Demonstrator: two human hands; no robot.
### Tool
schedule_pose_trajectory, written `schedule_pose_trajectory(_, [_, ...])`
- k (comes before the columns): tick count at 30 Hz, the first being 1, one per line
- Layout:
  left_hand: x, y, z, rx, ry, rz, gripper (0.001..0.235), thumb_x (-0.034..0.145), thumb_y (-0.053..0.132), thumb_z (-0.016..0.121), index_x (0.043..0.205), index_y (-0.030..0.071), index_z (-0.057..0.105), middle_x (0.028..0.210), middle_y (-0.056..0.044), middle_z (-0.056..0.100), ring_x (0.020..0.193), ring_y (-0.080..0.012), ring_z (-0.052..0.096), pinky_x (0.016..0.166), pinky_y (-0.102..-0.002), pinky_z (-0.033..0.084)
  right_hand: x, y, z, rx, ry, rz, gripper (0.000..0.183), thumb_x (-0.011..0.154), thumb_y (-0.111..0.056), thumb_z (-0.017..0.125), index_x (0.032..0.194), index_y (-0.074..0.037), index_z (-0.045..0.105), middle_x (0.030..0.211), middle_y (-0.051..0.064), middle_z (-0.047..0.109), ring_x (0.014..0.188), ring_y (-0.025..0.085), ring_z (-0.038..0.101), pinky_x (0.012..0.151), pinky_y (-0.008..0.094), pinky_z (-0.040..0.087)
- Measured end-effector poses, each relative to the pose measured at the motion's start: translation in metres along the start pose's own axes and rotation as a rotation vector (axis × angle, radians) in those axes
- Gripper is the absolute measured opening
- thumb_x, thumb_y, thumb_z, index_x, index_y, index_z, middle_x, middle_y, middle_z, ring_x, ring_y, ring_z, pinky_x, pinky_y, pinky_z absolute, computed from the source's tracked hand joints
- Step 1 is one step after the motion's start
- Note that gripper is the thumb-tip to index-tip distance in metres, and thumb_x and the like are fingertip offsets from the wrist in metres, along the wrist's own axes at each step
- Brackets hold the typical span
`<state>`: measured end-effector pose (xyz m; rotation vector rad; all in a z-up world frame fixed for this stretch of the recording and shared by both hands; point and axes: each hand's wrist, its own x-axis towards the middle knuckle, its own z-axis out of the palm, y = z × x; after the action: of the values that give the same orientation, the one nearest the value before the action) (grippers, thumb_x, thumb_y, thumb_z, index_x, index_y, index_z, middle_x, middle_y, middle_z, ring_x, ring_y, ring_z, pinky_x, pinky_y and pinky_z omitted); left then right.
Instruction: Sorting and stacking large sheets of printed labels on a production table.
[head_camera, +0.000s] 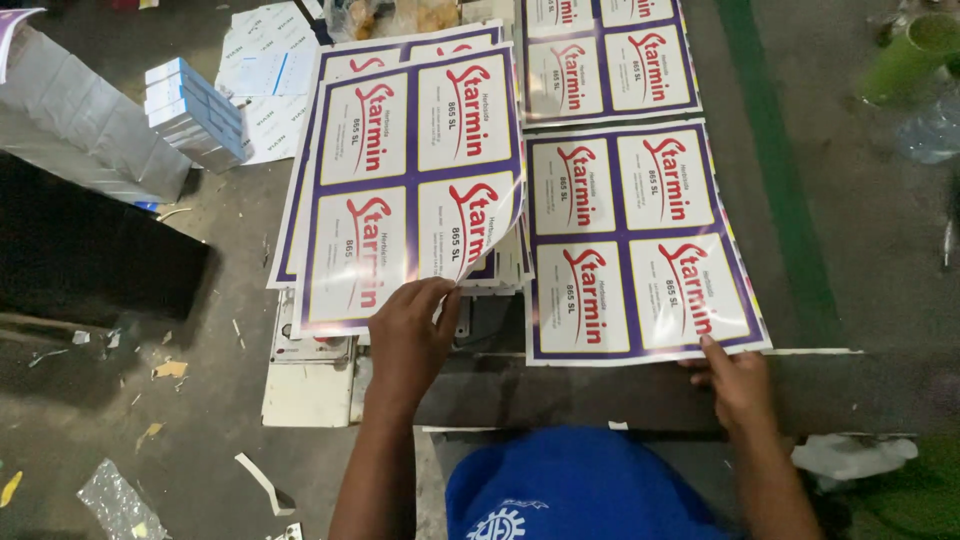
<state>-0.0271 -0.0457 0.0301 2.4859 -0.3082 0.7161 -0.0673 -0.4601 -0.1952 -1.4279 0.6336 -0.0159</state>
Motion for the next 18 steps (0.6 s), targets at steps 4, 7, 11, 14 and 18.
schedule_pose_trajectory(4, [-0.004,0.004,0.000,-0.020,0.011,-0.005,0.009,0.089,0.012,0.079,0.095,0.007,0.075,0.094,-0.010,0.076,0.082,-0.0283,0.075,0.070,-0.039,0.059,0.024,-0.017,0.015,0.008,-0.029,-0.098,0.026,0.101,-0.015,0.065,0.123,-0.002,0.063,0.102,0.013,0.073,0.079,0.021,0.070,0.055,0.033,0.052])
schedule_pose_trajectory(7, [-0.009,0.005,-0.001,-0.025,0.006,-0.018,0.010,0.089,0.011,0.079,0.097,0.006,0.075,0.097,-0.012,0.077,0.084,-0.0284,0.075,0.071,-0.039,0.060,0.029,-0.023,0.017,0.038,-0.022,0.018,0.027,0.101,-0.018,0.064,0.123,-0.004,0.061,0.104,0.012,0.073,0.080,0.023,0.072,0.057,0.034,0.053])
schedule_pose_trajectory(11, [-0.017,0.013,-0.001,-0.155,-0.007,0.032,0.014,0.086,0.007,0.077,0.100,0.005,0.075,0.103,-0.013,0.076,0.090,-0.0285,0.076,0.075,-0.037,0.062,0.007,-0.026,0.021,-0.068,-0.023,0.110,0.035,0.104,-0.021,0.057,0.135,-0.006,0.059,0.111,0.017,0.074,0.086,0.023,0.073,0.063,0.033,0.055])
schedule_pose_trajectory(14, [-0.022,0.027,0.017,-0.256,-0.069,0.119,0.015,0.085,0.006,0.077,0.100,0.005,0.074,0.104,-0.012,0.076,0.091,-0.0283,0.076,0.076,-0.037,0.063,-0.007,-0.018,0.029,-0.098,-0.124,0.126,0.042,0.101,-0.019,0.056,0.142,-0.008,0.057,0.115,0.018,0.075,0.085,0.024,0.073,0.063,0.034,0.057])
schedule_pose_trajectory(18, [-0.032,0.056,0.054,-0.261,-0.162,0.274,0.014,0.087,0.009,0.077,0.099,0.004,0.071,0.104,-0.011,0.075,0.096,-0.0284,0.074,0.079,-0.039,0.060,-0.033,-0.026,0.068,-0.052,-0.449,0.034,0.046,0.097,-0.020,0.060,0.141,-0.007,0.059,0.114,0.016,0.077,0.081,0.022,0.073,0.059,0.032,0.056])
